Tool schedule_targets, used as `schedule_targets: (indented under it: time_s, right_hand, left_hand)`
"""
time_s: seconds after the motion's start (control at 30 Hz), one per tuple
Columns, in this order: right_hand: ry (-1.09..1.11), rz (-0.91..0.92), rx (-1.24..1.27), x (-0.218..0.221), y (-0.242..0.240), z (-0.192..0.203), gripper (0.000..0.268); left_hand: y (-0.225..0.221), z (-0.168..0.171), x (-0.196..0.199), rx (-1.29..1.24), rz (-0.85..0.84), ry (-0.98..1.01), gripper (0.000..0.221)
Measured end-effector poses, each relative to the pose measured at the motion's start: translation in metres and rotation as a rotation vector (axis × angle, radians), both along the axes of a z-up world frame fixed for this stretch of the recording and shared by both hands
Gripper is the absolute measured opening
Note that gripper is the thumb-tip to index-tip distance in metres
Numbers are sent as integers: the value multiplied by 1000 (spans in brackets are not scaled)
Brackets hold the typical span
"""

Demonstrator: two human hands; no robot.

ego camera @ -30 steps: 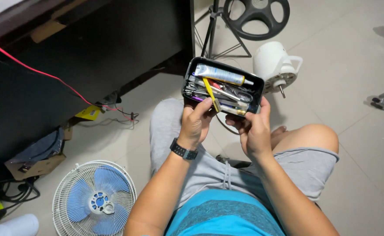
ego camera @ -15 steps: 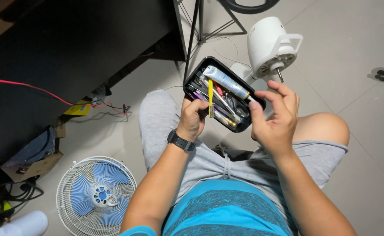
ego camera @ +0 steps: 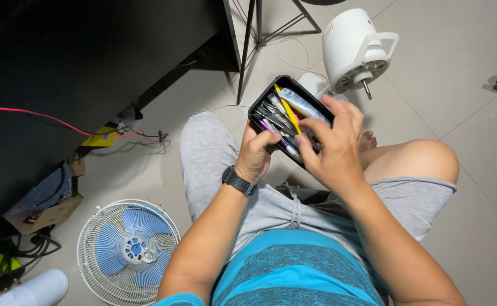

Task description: The person is disassembling a desk fan, removing the safety grills, the fan blade, and then working on the motor assembly.

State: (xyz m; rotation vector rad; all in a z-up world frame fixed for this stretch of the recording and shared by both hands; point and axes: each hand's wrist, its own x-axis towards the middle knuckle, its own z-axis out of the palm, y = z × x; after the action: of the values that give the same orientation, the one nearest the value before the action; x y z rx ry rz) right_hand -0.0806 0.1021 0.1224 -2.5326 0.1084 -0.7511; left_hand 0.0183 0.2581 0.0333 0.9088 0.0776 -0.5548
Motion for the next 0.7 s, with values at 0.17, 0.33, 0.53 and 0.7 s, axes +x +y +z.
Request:
schedule_targets:
  time_s: [0.17,0.33,0.53,0.7]
  right_hand:
    - [2,-28,26,-3,-14,8,17]
    - [43,-40,189,-8,-31,10,16]
    - [25,-55,281,-13,-35,19,16]
    - [38,45,180,-11,-27,28,22]
  left_hand:
    - [0,-31,10,-15,-7,54,65]
    - [0,-79,19,-58,-2,81,68]
    - [3,-114,28,-45,-1,78,72]
    - [4,-70,22,-41,4,77,72]
